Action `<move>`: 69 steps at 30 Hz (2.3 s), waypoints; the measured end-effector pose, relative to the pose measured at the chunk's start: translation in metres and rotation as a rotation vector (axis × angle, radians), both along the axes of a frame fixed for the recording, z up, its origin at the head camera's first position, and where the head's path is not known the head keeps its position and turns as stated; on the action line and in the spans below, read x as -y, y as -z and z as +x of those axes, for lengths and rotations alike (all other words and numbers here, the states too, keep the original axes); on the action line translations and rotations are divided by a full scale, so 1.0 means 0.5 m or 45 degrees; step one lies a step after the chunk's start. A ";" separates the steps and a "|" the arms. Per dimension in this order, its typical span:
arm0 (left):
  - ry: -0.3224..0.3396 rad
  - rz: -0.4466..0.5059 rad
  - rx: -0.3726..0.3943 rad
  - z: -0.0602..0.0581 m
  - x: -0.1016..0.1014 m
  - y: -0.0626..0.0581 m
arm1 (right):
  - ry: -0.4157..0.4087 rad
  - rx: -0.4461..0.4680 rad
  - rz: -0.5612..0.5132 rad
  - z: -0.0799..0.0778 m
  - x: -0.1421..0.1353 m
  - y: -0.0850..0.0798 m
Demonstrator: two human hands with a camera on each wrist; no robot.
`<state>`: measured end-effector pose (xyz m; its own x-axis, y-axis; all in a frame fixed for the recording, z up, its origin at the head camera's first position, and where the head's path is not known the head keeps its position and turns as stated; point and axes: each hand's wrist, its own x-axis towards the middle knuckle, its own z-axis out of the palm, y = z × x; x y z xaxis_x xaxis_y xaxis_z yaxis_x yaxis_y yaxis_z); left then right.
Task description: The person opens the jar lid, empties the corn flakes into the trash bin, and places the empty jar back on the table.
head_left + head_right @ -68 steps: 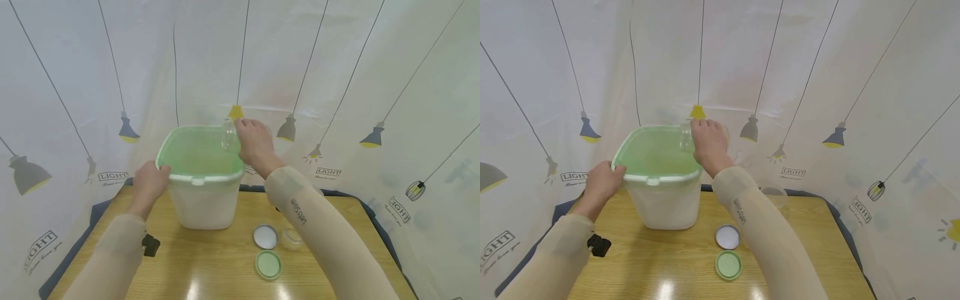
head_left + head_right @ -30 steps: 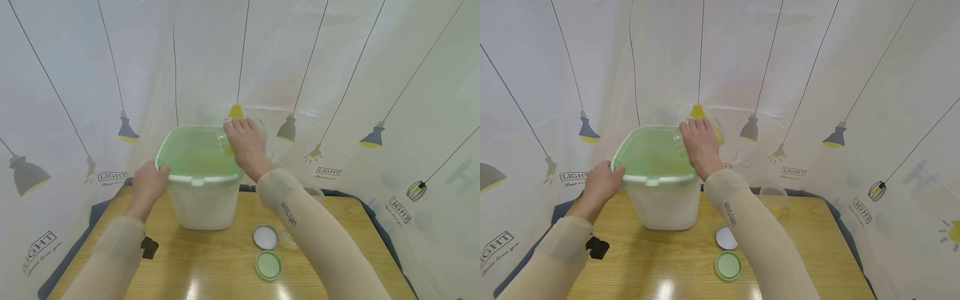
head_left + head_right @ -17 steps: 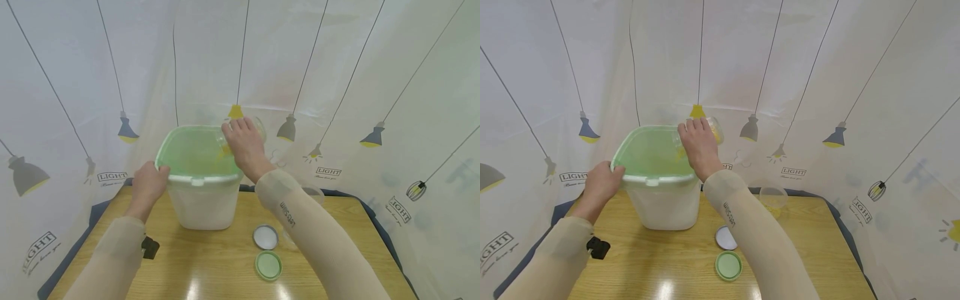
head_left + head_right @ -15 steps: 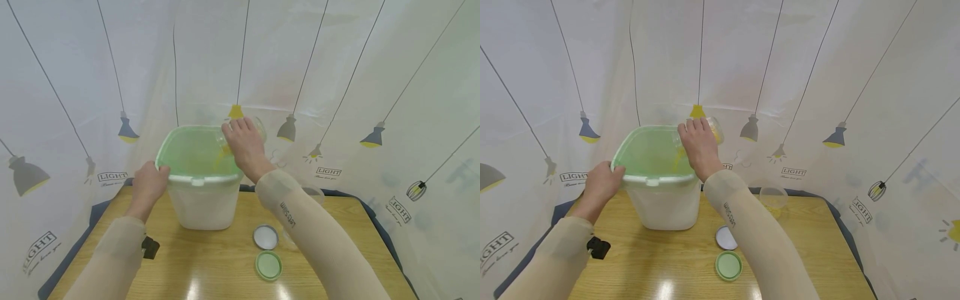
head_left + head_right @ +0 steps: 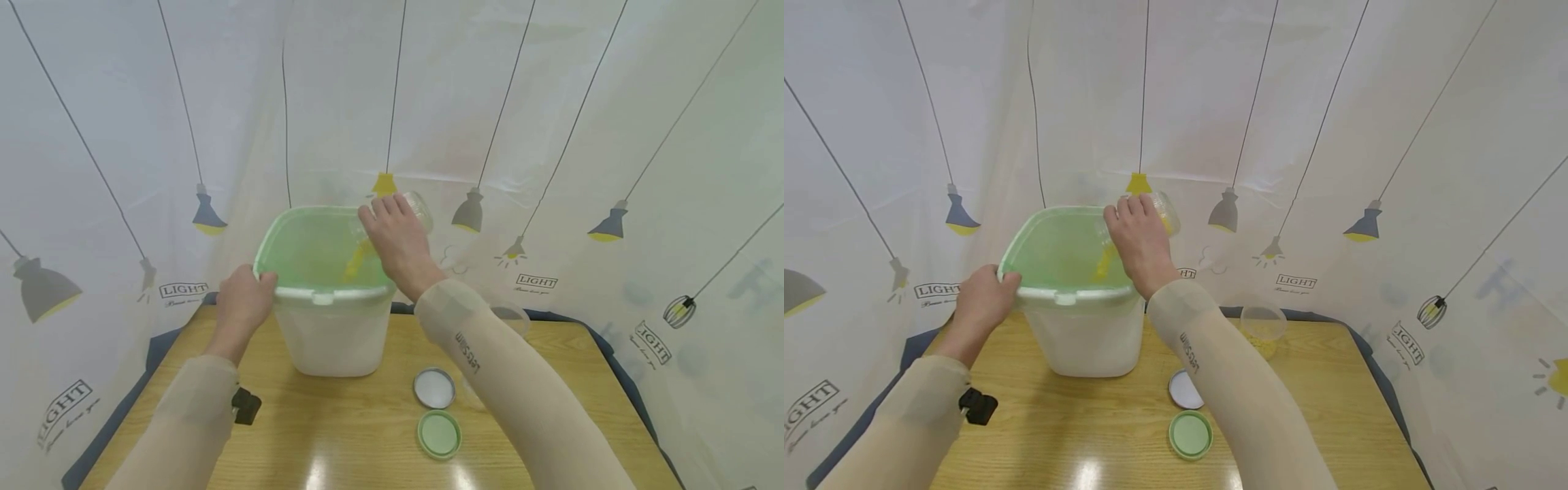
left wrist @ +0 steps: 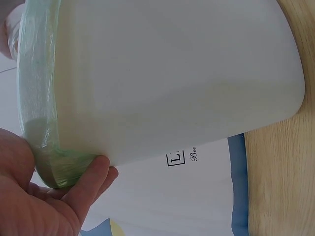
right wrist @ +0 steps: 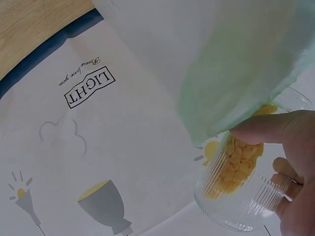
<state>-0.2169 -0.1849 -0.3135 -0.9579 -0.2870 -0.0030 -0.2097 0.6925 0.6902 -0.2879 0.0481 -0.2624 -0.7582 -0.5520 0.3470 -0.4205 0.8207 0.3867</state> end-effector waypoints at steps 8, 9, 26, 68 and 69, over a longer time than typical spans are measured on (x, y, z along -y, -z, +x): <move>0.000 0.006 -0.009 0.001 -0.001 -0.001 | 0.004 -0.054 0.058 0.000 0.000 0.004; 0.001 0.004 -0.009 0.001 -0.001 -0.001 | 0.004 -0.059 0.061 0.000 -0.001 0.004; -0.002 0.019 0.013 -0.001 -0.001 0.000 | -0.017 -0.127 0.116 -0.003 0.002 0.005; 0.008 0.041 0.024 0.000 0.002 0.004 | -0.170 -0.393 0.386 0.006 0.026 0.026; 0.010 0.038 0.022 -0.001 0.002 0.005 | -0.169 -0.395 0.391 0.006 0.027 0.026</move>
